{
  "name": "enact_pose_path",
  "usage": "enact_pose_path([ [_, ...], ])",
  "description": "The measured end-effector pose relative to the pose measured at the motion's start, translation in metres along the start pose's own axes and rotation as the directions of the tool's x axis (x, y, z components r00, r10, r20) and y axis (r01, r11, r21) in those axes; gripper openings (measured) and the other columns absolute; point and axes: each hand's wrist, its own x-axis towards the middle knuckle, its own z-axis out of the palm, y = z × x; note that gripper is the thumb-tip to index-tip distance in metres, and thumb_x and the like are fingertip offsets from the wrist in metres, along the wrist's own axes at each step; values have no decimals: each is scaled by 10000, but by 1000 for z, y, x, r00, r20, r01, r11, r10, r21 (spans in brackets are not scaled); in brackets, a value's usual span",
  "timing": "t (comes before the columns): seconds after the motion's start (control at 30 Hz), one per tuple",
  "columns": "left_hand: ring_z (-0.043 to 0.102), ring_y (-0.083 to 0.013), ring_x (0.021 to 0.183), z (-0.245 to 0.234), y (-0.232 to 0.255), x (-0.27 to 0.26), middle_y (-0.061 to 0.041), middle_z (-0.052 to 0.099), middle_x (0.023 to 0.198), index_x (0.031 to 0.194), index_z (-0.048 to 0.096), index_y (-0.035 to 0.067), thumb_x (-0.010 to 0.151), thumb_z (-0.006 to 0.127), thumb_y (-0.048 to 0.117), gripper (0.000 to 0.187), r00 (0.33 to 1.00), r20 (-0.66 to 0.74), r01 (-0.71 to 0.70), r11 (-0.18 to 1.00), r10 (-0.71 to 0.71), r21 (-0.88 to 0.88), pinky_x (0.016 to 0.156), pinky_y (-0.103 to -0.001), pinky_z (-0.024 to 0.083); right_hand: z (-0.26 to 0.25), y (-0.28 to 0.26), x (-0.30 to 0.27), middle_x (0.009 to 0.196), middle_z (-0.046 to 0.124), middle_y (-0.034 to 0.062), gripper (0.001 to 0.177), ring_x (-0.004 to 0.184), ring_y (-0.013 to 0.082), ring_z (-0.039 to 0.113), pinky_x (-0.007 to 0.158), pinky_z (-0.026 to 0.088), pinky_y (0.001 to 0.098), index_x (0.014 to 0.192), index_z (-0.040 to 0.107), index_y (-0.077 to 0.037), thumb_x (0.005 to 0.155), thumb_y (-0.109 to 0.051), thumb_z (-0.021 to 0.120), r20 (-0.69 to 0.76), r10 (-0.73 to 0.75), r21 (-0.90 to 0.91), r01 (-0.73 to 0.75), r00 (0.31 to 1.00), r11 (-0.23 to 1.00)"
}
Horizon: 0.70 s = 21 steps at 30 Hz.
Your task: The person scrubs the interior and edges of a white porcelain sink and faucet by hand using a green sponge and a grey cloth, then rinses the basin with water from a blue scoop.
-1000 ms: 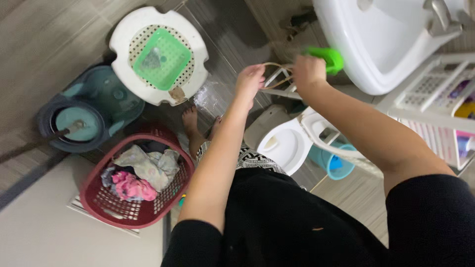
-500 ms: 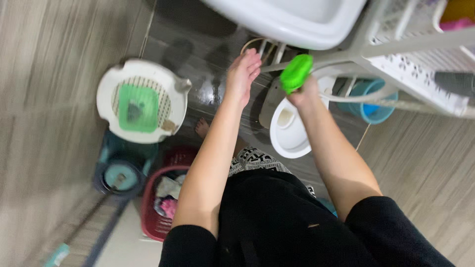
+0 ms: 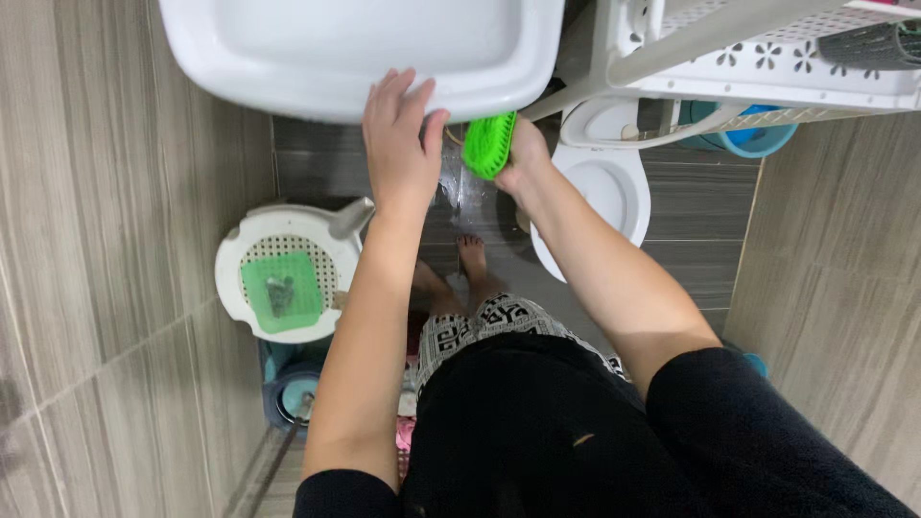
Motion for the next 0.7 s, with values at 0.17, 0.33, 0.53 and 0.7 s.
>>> enact_pose_path([
  [0.17,545,-376,1363,8,-13,3,-143,637,1356,1201,731,61,931,795,135,288,996,54,73,993,-68,-95,1234,-499,375,-7,-20,34,1240,689,233,379,1107,360,698,905,607,564,1268,604,29,1030,-233,469,-101,-158,12,160,982,987],
  [0.33,574,-366,1338,5,-12,5,-156,652,1329,1183,736,55,911,797,128,288,994,61,92,992,-87,-90,1232,-495,382,-23,-38,81,1295,670,224,406,1211,380,650,1037,553,564,1284,597,32,1037,-265,471,44,-325,279,300,945,912],
  [0.53,573,-376,1319,4,-10,9,-163,652,1321,1167,737,50,906,794,122,277,998,41,53,996,-50,-68,1233,-507,376,-42,-10,35,1417,626,81,475,1335,294,585,1150,482,492,1408,533,-139,1017,-400,466,168,-490,273,438,855,857],
  [0.7,578,-371,1322,9,-7,-4,-159,652,1321,1161,742,51,887,770,53,276,997,16,73,992,-72,-100,1236,-514,369,-36,-30,19,1447,609,129,539,1336,313,588,1159,481,493,1430,539,-59,1075,-450,427,164,-480,201,447,862,872],
])
